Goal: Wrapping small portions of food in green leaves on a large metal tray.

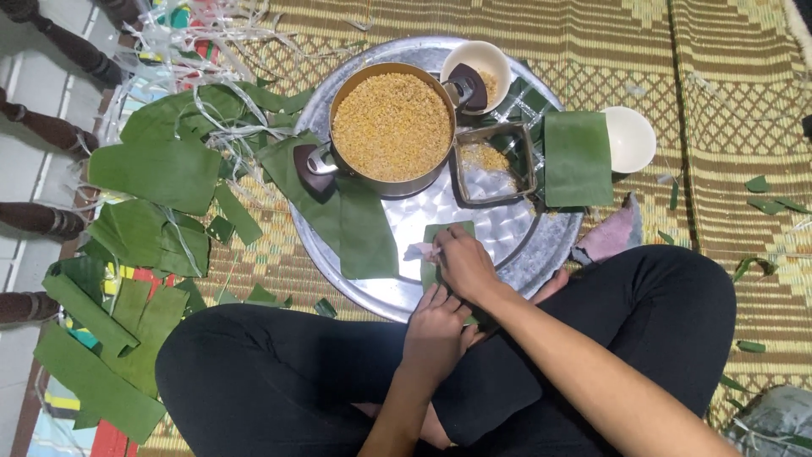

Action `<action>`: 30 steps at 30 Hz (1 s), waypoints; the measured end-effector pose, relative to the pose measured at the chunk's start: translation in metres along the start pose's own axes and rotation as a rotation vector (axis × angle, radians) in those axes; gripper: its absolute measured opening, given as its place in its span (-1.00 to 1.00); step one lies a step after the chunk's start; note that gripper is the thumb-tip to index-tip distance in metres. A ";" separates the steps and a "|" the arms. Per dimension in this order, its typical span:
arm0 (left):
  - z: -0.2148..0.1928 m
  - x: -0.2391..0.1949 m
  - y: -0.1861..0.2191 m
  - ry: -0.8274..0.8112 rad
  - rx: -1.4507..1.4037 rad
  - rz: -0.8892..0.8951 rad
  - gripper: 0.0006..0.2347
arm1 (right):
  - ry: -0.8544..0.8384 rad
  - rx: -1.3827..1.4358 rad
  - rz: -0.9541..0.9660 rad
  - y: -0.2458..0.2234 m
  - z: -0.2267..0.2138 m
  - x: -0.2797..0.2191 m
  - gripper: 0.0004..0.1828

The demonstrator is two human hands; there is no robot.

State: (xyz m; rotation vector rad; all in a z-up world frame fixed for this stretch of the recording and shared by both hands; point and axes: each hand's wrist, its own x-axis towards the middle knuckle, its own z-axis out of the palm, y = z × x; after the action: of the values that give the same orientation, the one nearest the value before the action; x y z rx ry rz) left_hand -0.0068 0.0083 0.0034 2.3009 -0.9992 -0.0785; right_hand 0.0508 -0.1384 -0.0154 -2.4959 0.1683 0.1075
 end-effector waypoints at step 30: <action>0.015 0.004 -0.003 -0.191 0.009 -0.148 -0.55 | -0.046 -0.123 0.272 0.055 0.001 0.008 -0.87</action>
State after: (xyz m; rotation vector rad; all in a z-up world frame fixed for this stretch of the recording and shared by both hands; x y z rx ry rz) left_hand -0.0064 -0.0007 -0.0091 2.4070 -0.9202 -0.3612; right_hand 0.0511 -0.1821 -0.0494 -2.5770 0.4958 0.2957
